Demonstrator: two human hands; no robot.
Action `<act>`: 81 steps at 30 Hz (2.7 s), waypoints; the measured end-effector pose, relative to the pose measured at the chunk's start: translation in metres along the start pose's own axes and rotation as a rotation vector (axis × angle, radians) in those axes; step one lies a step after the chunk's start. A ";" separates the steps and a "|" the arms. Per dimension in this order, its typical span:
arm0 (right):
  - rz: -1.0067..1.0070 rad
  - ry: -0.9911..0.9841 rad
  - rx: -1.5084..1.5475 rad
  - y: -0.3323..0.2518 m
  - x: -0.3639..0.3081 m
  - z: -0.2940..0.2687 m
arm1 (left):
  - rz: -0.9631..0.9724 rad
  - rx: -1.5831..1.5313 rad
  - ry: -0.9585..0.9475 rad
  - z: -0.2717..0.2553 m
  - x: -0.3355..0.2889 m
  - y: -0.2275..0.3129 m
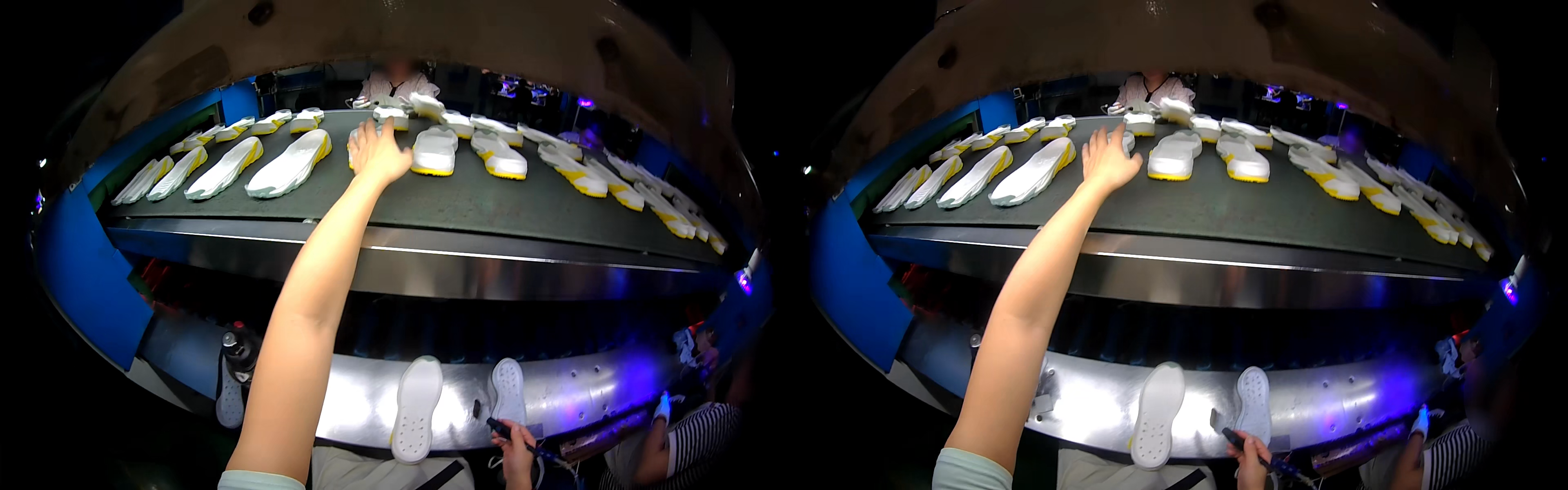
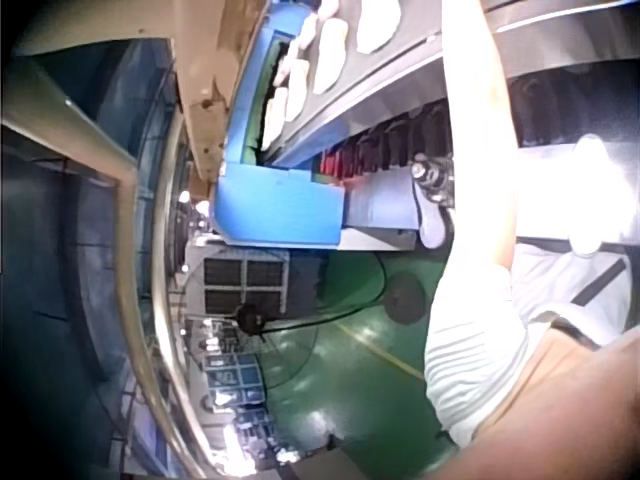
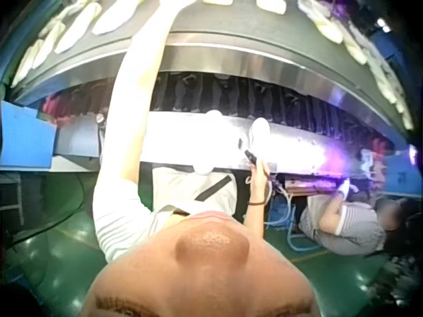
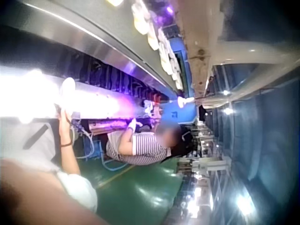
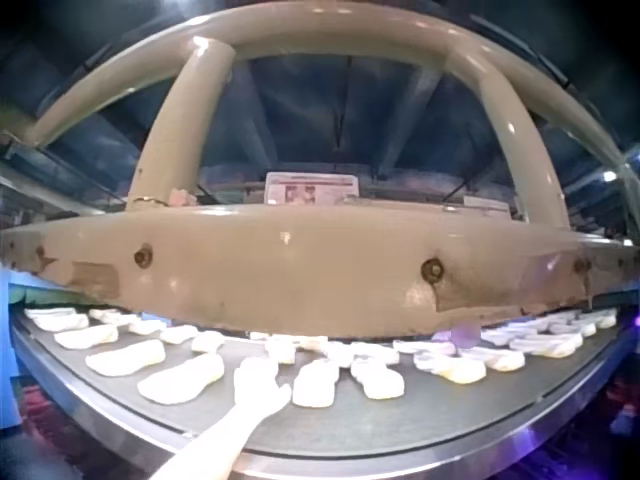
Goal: The person repeatedly picks white and yellow slip-on shoes from a conveyor belt, brushes the soles and uppers with a small brush, and returns them to the belt. The task continues in a repetitive cycle with multiple shoes handled one at a time.
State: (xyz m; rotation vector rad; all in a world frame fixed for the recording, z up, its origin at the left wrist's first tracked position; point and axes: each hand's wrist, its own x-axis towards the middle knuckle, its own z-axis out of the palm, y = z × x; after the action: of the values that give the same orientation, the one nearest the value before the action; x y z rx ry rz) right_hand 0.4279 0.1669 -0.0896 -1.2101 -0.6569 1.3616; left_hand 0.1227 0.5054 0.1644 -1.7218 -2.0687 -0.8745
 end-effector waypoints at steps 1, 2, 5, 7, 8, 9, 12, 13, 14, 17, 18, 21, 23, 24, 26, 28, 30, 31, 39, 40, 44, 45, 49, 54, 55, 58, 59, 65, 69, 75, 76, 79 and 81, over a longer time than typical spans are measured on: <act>-0.014 -0.010 -0.002 0.005 -0.003 -0.007 | 0.015 0.085 0.011 0.012 0.001 -0.008; -0.022 -0.028 -0.037 0.018 -0.012 -0.017 | 0.011 0.175 -0.147 0.016 -0.005 -0.019; 0.098 0.024 0.006 0.033 -0.019 -0.024 | 0.043 0.280 -0.390 0.014 -0.004 -0.015; 0.186 0.060 0.024 0.033 -0.016 -0.020 | 0.098 0.202 -0.379 0.010 -0.005 -0.014; 0.199 0.067 0.010 0.031 -0.016 -0.018 | 0.133 0.202 -0.398 0.009 -0.006 -0.010; 0.211 0.071 -0.004 0.029 -0.015 -0.014 | 0.167 0.201 -0.417 0.009 -0.008 -0.006; 0.161 0.069 0.033 0.038 -0.008 -0.017 | 0.239 0.200 -0.455 0.017 -0.011 0.013; 0.140 0.064 0.051 0.040 -0.005 -0.019 | 0.242 0.192 -0.470 0.022 -0.009 0.020; 0.131 0.024 0.044 0.033 0.003 -0.008 | 0.213 0.212 -0.477 0.014 -0.011 0.010; 0.096 -0.019 0.040 0.022 0.005 0.003 | 0.192 0.237 -0.470 0.000 -0.014 0.001; 0.099 0.008 0.050 0.026 -0.010 -0.004 | 0.209 0.241 -0.465 -0.002 -0.016 0.010; 0.120 0.025 0.120 0.017 -0.025 -0.006 | 0.292 0.162 -0.499 -0.022 -0.030 0.011; 0.106 0.042 0.129 0.014 -0.019 -0.007 | 0.403 0.016 -0.425 -0.038 -0.050 0.012; 0.082 0.048 0.099 0.016 -0.004 -0.011 | 0.420 0.069 -0.380 -0.045 -0.052 0.011; 0.079 0.025 0.084 0.011 0.000 -0.003 | 0.436 0.203 -0.316 -0.057 -0.062 -0.003; 0.079 -0.018 0.076 0.008 0.002 0.006 | 0.593 0.094 -0.183 -0.074 -0.083 -0.023; 0.065 -0.020 0.079 0.003 0.001 0.009 | 0.655 -0.051 -0.199 -0.100 -0.103 -0.016; 0.068 -0.017 0.085 -0.001 -0.001 0.009 | 0.710 -0.138 -0.205 -0.112 -0.118 -0.012; 0.032 -0.028 0.086 -0.013 -0.010 0.011 | 1.033 0.007 -0.066 -0.099 -0.230 -0.036; 0.022 -0.028 0.083 -0.017 -0.010 0.012 | 1.052 0.041 -0.049 -0.094 -0.235 -0.040; -0.003 -0.031 0.072 -0.023 -0.012 0.013 | 1.032 -0.003 -0.027 -0.085 -0.239 -0.041; -0.003 -0.028 0.076 -0.021 -0.011 0.012 | 1.031 -0.019 -0.030 -0.085 -0.240 -0.040; -0.003 -0.042 0.096 -0.020 -0.013 0.008 | 1.006 -0.121 -0.072 -0.097 -0.251 -0.035; -0.017 -0.016 0.064 -0.020 -0.013 0.001 | 1.010 -0.315 -0.236 -0.143 -0.289 -0.023; -0.027 -0.003 0.053 -0.018 -0.010 -0.001 | 1.026 -0.306 -0.259 -0.147 -0.298 -0.024; -0.043 0.013 0.069 -0.026 -0.012 -0.005 | 1.061 -0.289 -0.335 -0.151 -0.323 -0.031; -0.047 0.017 0.078 -0.031 -0.013 -0.006 | 1.072 -0.281 -0.354 -0.145 -0.329 -0.036; 0.003 -0.052 0.067 -0.027 -0.010 0.000 | 0.974 -0.300 -0.527 -0.084 -0.393 -0.085; 0.026 -0.045 0.059 -0.027 -0.006 -0.001 | 0.824 -0.319 -0.798 -0.043 -0.435 -0.115; 0.002 0.043 0.127 -0.016 0.005 -0.011 | 0.742 -0.301 -0.891 -0.038 -0.392 -0.104; 0.010 0.026 0.150 -0.014 0.007 -0.010 | 0.726 -0.329 -0.821 -0.047 -0.364 -0.087; 0.021 -0.017 0.196 -0.013 0.011 -0.008 | 0.911 -0.414 -0.190 -0.058 -0.262 -0.033; 0.021 -0.029 0.230 -0.017 0.014 -0.006 | 0.927 -0.449 0.063 -0.059 -0.198 0.004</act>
State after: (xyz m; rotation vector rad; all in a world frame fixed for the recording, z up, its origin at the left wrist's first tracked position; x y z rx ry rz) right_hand 0.4422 0.1822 -0.0800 -1.0176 -0.4933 1.4320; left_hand 0.1636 0.3159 0.0936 -2.4728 -0.8312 -1.0548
